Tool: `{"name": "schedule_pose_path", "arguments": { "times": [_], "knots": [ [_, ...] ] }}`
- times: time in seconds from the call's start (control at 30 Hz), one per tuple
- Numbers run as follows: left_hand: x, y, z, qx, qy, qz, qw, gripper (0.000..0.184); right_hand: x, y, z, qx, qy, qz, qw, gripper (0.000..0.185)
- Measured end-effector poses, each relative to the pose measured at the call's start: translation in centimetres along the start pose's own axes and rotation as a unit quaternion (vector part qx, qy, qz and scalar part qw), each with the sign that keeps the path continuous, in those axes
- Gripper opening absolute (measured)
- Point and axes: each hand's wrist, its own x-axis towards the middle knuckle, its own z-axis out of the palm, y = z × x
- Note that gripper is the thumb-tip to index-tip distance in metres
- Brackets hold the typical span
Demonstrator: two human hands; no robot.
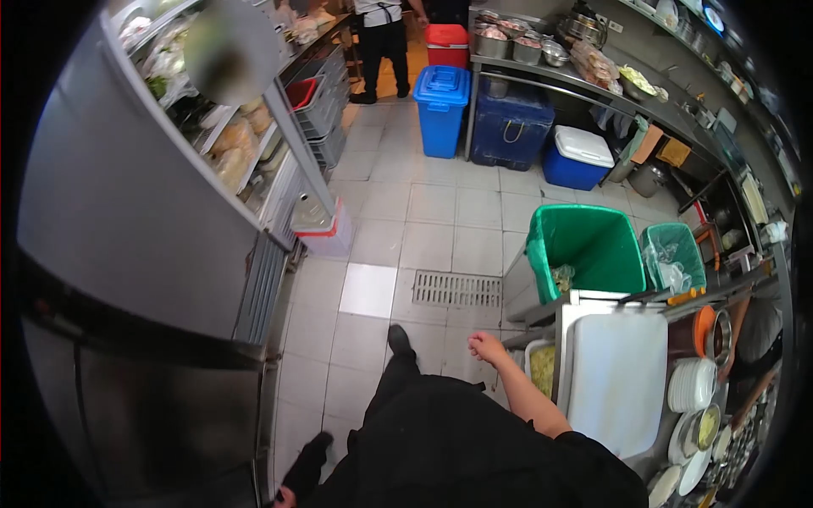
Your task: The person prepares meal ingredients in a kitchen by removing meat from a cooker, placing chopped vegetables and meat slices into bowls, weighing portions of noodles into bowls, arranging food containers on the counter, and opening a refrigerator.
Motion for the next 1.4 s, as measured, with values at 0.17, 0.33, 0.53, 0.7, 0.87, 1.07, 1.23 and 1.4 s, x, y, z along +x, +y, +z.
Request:
{"name": "schedule_pose_path", "arguments": {
  "times": [0.17,0.33,0.53,0.7,0.87,1.07,1.23,1.4],
  "knots": [
    [21.5,20.8,1.2,-0.211,-0.315,0.072,0.923,0.032,7.7,0.9,-3.7,-0.262,0.086,-0.010,0.961,0.022],
    [48.5,40.0,-2.5,-0.241,-0.475,0.276,0.800,0.026,12.3,4.2,-8.3,-0.442,-0.099,0.132,0.882,0.024],
    [75.2,60.4,-19.1,-0.370,-0.352,0.158,0.845,0.017,15.8,-3.2,-10.5,0.012,0.077,0.247,0.966,0.024],
    [83.7,77.3,-27.7,-0.410,-0.293,0.230,0.833,0.017,22.7,-11.9,-14.3,0.141,0.226,0.148,0.952,0.023],
    [82.5,89.7,-27.5,-0.273,-0.395,0.296,0.825,0.018,35.9,-17.0,-23.8,0.091,0.309,0.011,0.947,0.019],
    [79.1,95.9,-28.1,-0.131,-0.480,0.345,0.796,0.022,46.8,-30.6,-41.2,0.045,0.279,-0.038,0.958,0.019],
    [80.9,103.8,-31.0,-0.090,-0.462,0.339,0.814,0.028,51.6,-43.3,-54.8,0.063,0.262,-0.082,0.959,0.019],
    [85.4,118.4,-32.9,-0.038,-0.424,0.379,0.821,0.035,57.3,-52.1,-65.9,0.112,0.244,-0.106,0.958,0.021]
  ]
}}
